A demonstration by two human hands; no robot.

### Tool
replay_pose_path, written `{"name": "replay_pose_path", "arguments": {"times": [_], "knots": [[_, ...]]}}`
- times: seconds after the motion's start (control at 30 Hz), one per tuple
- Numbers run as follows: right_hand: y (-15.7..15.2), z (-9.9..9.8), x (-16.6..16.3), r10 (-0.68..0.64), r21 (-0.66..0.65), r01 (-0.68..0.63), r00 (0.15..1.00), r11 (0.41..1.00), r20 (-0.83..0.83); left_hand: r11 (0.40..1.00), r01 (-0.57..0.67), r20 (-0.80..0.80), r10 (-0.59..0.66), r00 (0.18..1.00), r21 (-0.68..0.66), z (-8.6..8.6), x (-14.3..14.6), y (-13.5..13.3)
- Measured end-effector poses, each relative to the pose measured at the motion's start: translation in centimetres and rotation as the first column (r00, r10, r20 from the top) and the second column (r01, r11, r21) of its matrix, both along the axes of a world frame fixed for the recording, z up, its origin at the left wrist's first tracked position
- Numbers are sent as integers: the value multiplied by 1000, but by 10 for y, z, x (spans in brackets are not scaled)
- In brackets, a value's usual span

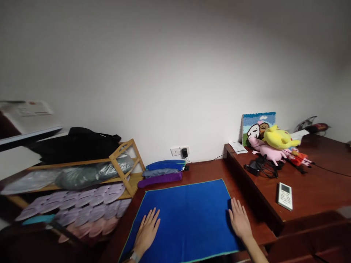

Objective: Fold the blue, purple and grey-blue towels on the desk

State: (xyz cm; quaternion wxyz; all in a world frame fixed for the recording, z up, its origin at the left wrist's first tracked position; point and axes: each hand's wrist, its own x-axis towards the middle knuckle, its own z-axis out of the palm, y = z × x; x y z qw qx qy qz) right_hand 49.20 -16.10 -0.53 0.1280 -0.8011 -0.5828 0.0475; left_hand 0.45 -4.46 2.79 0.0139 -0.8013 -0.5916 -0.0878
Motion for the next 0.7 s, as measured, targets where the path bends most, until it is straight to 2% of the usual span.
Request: {"name": "replay_pose_path", "arguments": {"times": [0.07, 0.13, 0.2, 0.27, 0.37, 0.47, 0.57, 0.63, 0.7], "knots": [[-19, -4, -17, 114, 73, -111, 993, 991, -33, 998, 56, 31, -57, 998, 18, 2, 20, -21], [-34, -7, -29, 184, 80, -178, 980, 981, -73, 990, 139, 57, -138, 989, -9, 1, 43, -46], [-43, -7, -33, 177, 55, -172, 979, 983, -98, 980, 190, 62, -186, 980, -63, 0, 61, -68], [-49, -6, -28, 142, 34, -139, 984, 990, -104, 975, 191, 56, -186, 981, -115, 1, 70, -82], [-54, -5, -10, 118, 28, -116, 987, 993, -105, 972, 190, 55, -184, 981, -139, 3, 65, -86], [-53, -8, 13, 116, 62, -108, 981, 992, -152, 976, 202, 65, -197, 978, -86, -1, 55, -79], [-34, -6, 34, 121, 149, -85, 960, 985, -251, 971, 237, 78, -237, 968, 20, -7, 70, -72], [-5, 2, 46, 117, 191, -54, 935, 980, -334, 947, 312, 89, -318, 944, 76, -10, 104, -73], [37, 13, 56, 95, 197, -17, 915, 980, -393, 897, 437, 109, -443, 890, 71, -12, 152, -82]]}}
